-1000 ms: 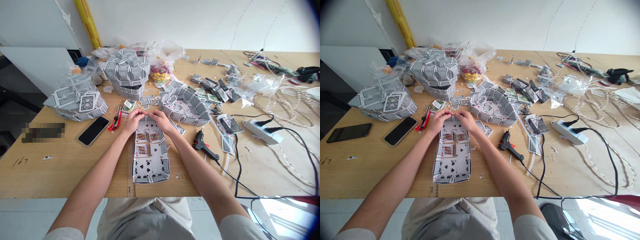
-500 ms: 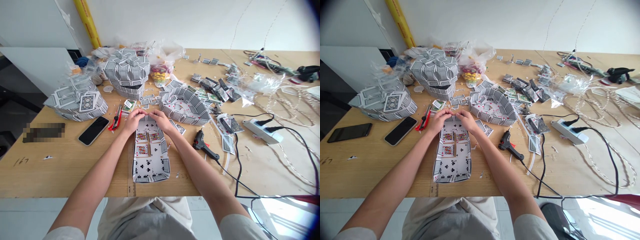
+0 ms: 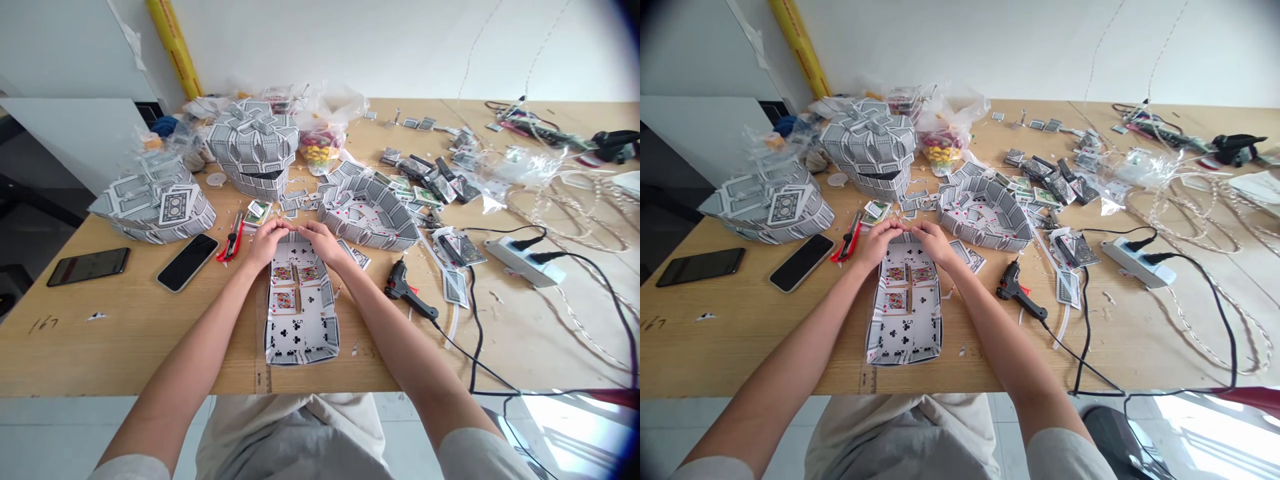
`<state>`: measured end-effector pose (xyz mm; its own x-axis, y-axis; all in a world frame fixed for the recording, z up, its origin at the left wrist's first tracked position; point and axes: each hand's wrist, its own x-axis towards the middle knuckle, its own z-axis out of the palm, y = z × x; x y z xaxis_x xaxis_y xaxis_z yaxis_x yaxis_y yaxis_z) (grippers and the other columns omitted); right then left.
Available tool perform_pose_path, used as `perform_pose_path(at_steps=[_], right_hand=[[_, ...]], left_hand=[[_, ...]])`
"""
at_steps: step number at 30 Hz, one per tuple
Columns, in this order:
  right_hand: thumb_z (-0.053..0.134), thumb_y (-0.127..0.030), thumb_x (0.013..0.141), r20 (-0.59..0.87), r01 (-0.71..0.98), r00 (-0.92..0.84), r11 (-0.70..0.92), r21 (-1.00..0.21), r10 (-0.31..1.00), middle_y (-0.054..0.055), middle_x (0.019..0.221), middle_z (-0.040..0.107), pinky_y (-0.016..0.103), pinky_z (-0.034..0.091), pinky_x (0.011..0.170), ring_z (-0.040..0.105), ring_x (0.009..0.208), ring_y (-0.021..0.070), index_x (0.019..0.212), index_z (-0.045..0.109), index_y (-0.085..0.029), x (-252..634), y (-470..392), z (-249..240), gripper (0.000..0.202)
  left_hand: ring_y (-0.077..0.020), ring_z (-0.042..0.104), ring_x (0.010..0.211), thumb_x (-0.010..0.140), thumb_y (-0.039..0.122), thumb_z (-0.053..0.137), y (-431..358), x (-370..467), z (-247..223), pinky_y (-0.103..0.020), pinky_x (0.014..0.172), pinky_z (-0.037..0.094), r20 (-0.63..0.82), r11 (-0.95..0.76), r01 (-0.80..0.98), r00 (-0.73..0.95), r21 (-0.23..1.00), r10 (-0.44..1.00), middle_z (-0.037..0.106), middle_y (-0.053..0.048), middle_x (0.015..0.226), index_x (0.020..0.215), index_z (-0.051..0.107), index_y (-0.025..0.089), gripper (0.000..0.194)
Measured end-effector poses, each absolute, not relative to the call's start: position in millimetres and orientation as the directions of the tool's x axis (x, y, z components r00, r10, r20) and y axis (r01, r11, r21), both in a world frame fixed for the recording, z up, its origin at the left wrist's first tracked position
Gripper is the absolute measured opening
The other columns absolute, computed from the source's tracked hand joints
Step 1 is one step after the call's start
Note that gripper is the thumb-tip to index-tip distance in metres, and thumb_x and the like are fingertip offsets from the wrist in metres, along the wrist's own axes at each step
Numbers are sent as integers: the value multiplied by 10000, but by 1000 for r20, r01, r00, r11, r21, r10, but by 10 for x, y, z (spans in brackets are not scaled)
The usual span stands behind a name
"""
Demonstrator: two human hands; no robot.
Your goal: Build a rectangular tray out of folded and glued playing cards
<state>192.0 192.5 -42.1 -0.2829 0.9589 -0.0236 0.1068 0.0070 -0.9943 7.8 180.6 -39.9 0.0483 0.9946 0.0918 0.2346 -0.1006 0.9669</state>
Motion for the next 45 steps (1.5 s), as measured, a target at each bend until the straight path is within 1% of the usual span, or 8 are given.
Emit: perform_pose_path(at_steps=[14,19,22,27,32,37,41,45], right_hand=[[670,-574,834,-1,84,-279,24,-996,960,-29,752,546,324,401,729,486,755,173,795,605,-213,1920,1925,-422,369],[658,-656,882,50,30,-268,60,-998,962,62,1053,728,385,483,965,636,1029,231,1017,690,-206,1927,1895,-357,471],[633,-666,955,136,17,-220,144,-989,966,117,1335,710,443,468,1105,632,1258,269,1218,671,-238,2059,1730,-197,504],[637,-487,1042,308,323,-311,405,-855,899,123,1392,697,530,474,1157,626,1337,324,1322,691,-276,2506,937,181,355],[720,-411,995,326,427,-440,514,-744,837,156,1527,610,582,541,1124,602,1402,360,1357,670,-278,2704,5,140,389],[777,-337,955,469,474,-529,705,-528,707,141,1383,723,692,427,1222,580,1432,389,1300,696,-279,2438,-383,49,359],[721,-272,1000,424,448,-642,762,-469,638,106,1217,781,639,387,1268,669,1298,321,1218,716,-249,2198,-375,90,219],[645,-231,1059,401,429,-688,785,-447,604,83,1038,784,534,497,1172,721,1031,253,1072,715,-214,2117,-294,22,73]], left_hand=[[-239,671,1032,887,303,607,1768,109,-356,-403,1035,505,118,-120,234,23,965,993,758,-41,978,886,712,215,137],[-240,700,1036,889,316,629,1742,50,-263,-417,1040,517,146,-139,215,-16,967,989,775,-57,1020,934,716,210,145],[-244,710,1083,913,343,637,1604,-104,-60,-423,1055,527,186,-175,232,-24,957,982,780,-63,1092,998,725,215,177],[-274,679,1164,998,340,613,771,-426,348,-477,1100,510,330,-347,526,131,776,935,749,-52,1190,1103,736,297,167],[-351,593,1341,917,399,741,-261,-514,252,-550,1116,535,229,-375,635,302,676,925,610,-91,1435,1506,544,443,622],[-347,659,1226,869,462,835,-572,-456,-28,-519,999,612,204,-390,706,337,591,919,635,-96,1301,1611,434,485,844],[-335,705,1162,882,516,821,-511,-451,-86,-482,965,620,182,-412,743,374,528,909,685,-80,1268,1573,511,464,759],[-305,730,1127,940,521,768,-453,-456,-84,-432,942,614,165,-452,722,434,523,885,727,-65,1238,1524,537,403,639]])
